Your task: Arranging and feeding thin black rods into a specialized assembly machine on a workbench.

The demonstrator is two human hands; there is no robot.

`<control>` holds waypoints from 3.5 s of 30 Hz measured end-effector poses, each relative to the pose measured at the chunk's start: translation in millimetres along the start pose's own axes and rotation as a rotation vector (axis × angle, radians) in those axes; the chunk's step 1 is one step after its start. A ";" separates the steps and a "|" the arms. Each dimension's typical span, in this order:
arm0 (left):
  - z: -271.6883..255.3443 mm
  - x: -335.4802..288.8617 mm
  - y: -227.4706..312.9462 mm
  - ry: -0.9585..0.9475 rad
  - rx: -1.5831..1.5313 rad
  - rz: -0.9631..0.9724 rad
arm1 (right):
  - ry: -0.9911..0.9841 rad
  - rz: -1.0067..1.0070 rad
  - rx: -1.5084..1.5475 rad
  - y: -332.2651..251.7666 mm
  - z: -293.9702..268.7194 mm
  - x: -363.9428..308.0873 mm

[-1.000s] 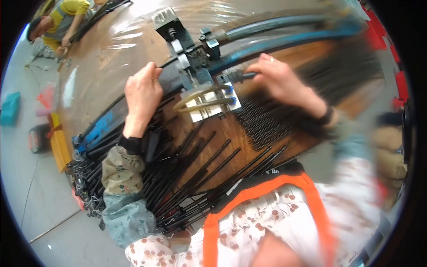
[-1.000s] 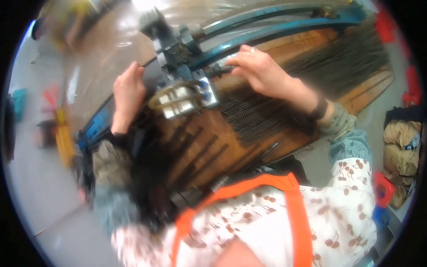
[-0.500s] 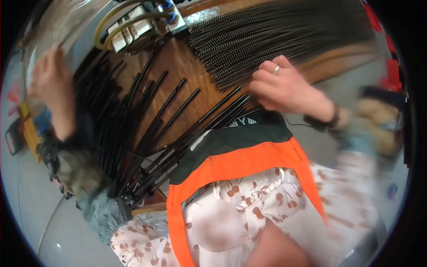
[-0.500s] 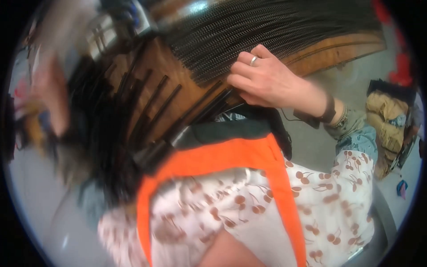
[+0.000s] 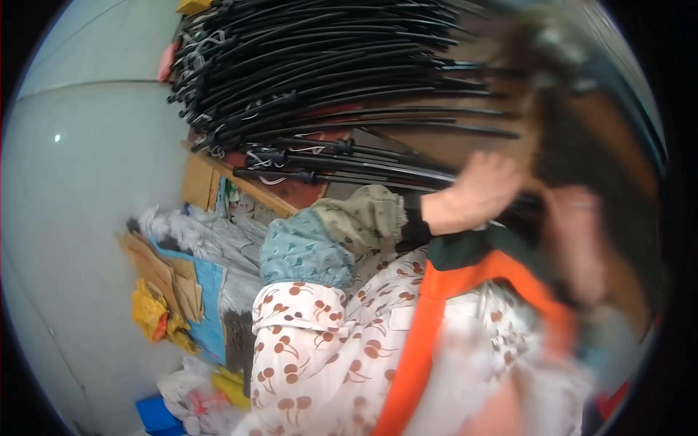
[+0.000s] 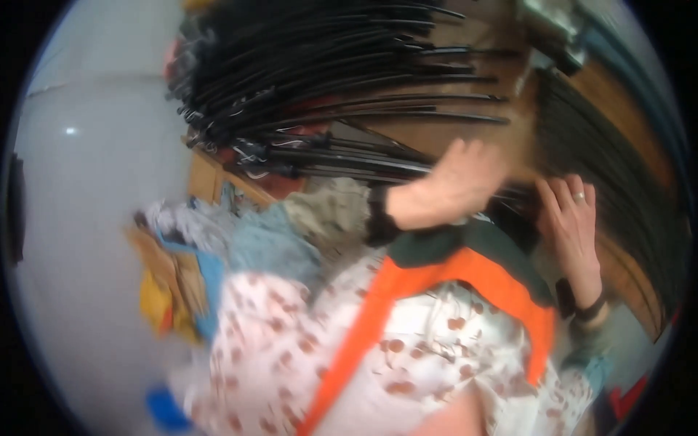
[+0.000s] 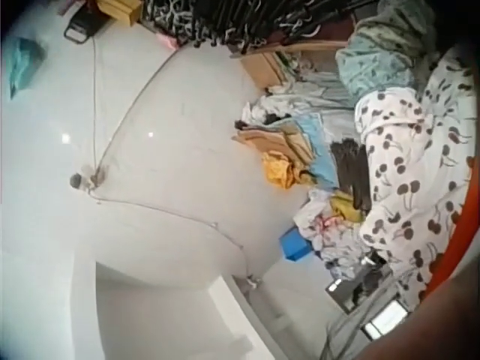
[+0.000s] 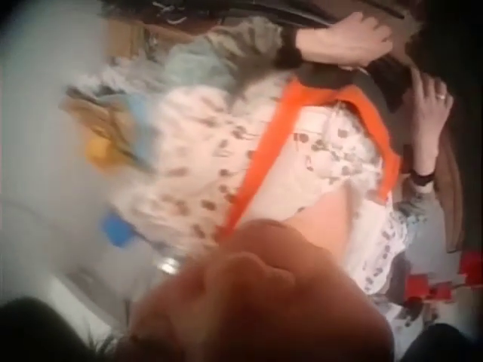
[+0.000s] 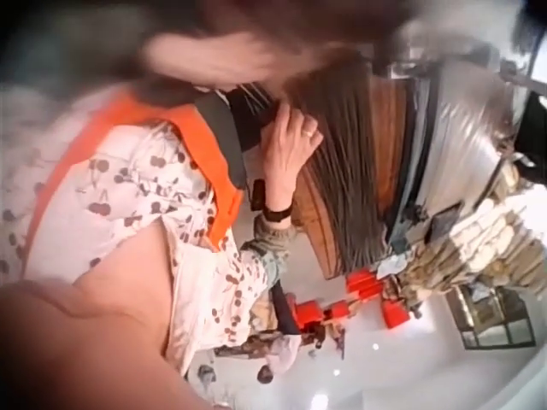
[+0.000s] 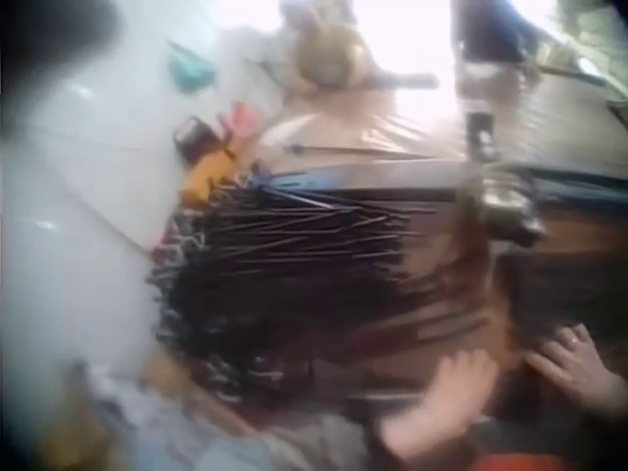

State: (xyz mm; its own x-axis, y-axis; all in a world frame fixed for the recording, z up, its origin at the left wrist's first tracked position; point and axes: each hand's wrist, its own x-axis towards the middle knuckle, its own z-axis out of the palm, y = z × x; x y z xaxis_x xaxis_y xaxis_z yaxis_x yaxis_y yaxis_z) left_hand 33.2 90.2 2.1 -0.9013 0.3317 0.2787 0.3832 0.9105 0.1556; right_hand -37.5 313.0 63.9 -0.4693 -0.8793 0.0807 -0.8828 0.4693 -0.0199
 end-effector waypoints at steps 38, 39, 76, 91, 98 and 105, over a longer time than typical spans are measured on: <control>-77.2 119.0 -7.1 -0.594 -0.020 0.098 | 0.364 0.485 0.310 117.5 57.2 -72.3; -82.0 125.0 -8.4 -0.559 0.062 0.123 | 0.386 0.518 0.283 128.5 65.6 -82.5; -87.1 260.1 64.9 -0.408 0.281 0.467 | 0.708 0.777 -0.013 206.4 10.0 -179.7; -113.3 211.5 -10.8 -0.720 0.118 0.365 | 0.546 0.458 0.229 123.3 -3.9 -54.2; -65.7 127.4 -23.8 -0.664 0.198 0.252 | 0.186 0.359 -0.065 90.1 37.9 -28.6; -49.3 108.5 -11.3 -0.636 -0.012 0.161 | 0.761 0.835 -0.300 145.5 8.3 -173.3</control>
State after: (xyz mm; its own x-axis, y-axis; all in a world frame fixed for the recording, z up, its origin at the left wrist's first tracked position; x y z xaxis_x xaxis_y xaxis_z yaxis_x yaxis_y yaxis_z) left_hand -59.0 103.7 77.3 -0.7750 0.5481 -0.3147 0.5218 0.8358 0.1707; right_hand -84.8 533.0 38.8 -0.6787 -0.0610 0.7319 -0.2174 0.9686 -0.1209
